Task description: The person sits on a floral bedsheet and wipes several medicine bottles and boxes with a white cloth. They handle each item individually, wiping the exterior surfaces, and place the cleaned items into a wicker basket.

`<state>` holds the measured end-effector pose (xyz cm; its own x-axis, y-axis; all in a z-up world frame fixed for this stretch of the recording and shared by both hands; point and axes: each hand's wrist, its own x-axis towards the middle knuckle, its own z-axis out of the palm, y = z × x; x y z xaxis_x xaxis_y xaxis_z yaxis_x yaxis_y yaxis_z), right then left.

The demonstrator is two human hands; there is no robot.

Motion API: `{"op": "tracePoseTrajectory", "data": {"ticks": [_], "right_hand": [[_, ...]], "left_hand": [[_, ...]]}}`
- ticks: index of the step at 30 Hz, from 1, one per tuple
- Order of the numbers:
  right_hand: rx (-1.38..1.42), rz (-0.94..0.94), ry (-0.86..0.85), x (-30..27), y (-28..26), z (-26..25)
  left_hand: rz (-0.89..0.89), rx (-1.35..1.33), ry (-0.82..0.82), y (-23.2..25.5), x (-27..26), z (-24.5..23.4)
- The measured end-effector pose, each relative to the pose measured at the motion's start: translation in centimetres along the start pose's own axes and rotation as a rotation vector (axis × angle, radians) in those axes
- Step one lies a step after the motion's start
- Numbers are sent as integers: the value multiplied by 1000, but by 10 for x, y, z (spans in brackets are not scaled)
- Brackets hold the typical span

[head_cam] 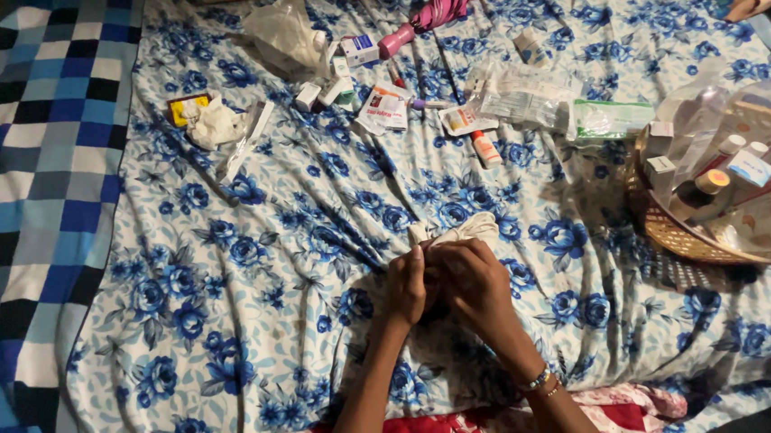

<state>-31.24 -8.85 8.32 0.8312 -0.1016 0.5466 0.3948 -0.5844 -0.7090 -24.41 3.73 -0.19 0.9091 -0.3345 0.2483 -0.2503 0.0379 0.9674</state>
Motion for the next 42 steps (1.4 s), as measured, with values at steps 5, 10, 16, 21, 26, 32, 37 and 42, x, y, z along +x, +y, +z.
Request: {"op": "tracePoseTrajectory", "data": {"ticks": [5,10,16,21,26,32,37,42], "right_hand": [[-36,2,40,-1,1,-1],[-108,-93,75,-6,7,8],[-229,215,-87,-22,17,27],[-291,-150,-138,-28,18,29],[-226,-253,-123,-26,14,27],[-235,-149,-175,-24,12,30],[-144,-118,-127,-24,18,30],[48,69,-33,-23,24,36]], "left_hand": [[-115,-147,-39,3,0,1],[-40,-50,-6,-15,2,0],[191,-63,91,-33,10,-2],[20,-281,102,-41,18,-8],[-29,-315,106,-49,23,-9],[-11,-195,126,-34,20,-11],[120,-119,110,-24,18,-10],[-139,-593,6,-35,16,-10]]}}
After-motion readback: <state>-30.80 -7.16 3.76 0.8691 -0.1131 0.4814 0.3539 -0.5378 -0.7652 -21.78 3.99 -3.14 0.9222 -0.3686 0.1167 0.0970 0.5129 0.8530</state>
